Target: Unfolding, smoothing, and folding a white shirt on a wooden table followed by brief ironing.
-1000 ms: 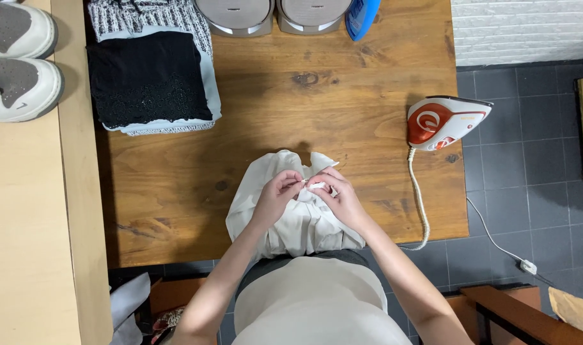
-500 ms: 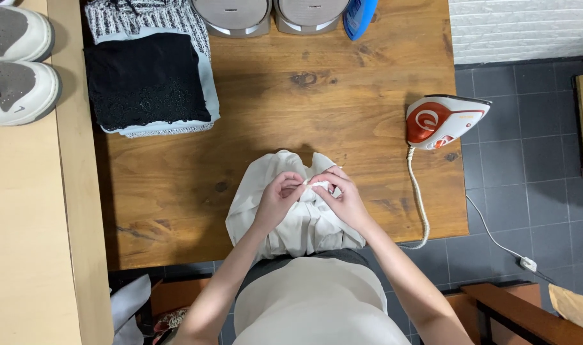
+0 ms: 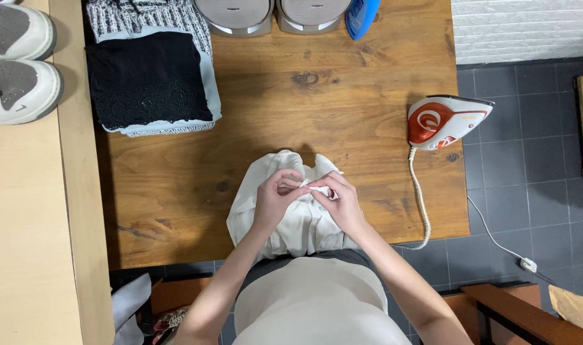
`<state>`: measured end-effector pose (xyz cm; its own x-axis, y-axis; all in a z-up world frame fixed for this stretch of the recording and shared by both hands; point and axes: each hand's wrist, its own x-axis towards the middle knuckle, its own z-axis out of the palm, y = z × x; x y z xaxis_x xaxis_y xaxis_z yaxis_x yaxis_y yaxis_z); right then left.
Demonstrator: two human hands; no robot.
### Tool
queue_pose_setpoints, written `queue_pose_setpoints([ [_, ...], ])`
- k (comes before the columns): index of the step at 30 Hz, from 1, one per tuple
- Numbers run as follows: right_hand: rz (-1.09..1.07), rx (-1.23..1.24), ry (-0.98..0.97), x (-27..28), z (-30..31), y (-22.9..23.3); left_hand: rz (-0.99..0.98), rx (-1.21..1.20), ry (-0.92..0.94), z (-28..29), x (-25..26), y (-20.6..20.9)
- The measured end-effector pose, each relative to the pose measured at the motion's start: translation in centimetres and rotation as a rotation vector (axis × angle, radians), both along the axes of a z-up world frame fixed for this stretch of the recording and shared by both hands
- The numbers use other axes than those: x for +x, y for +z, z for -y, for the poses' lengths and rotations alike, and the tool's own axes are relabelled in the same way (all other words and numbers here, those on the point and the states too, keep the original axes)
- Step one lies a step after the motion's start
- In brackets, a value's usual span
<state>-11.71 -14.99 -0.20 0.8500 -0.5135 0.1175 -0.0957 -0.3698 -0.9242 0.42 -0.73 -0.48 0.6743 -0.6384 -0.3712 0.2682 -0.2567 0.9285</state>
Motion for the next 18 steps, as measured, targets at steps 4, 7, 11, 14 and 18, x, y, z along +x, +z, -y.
queue_pose_setpoints([
  [4,0.015,-0.005,-0.006,0.2,0.0,0.0,0.031,-0.027,0.035,-0.1,-0.3,0.0],
  [7,0.021,0.016,-0.017,0.3,0.0,-0.3,0.043,-0.053,0.053,-0.1,-0.5,-0.3],
  [11,0.015,0.012,-0.025,0.4,0.3,-0.3,0.138,-0.087,-0.002,0.1,-0.3,0.3],
  [14,0.001,0.009,-0.016,0.4,0.4,-0.5,0.213,-0.082,-0.09,0.1,0.2,0.7],
  [18,0.001,-0.038,0.035,0.7,1.1,-0.6,0.327,-0.057,-0.14,0.5,0.3,0.7],
])
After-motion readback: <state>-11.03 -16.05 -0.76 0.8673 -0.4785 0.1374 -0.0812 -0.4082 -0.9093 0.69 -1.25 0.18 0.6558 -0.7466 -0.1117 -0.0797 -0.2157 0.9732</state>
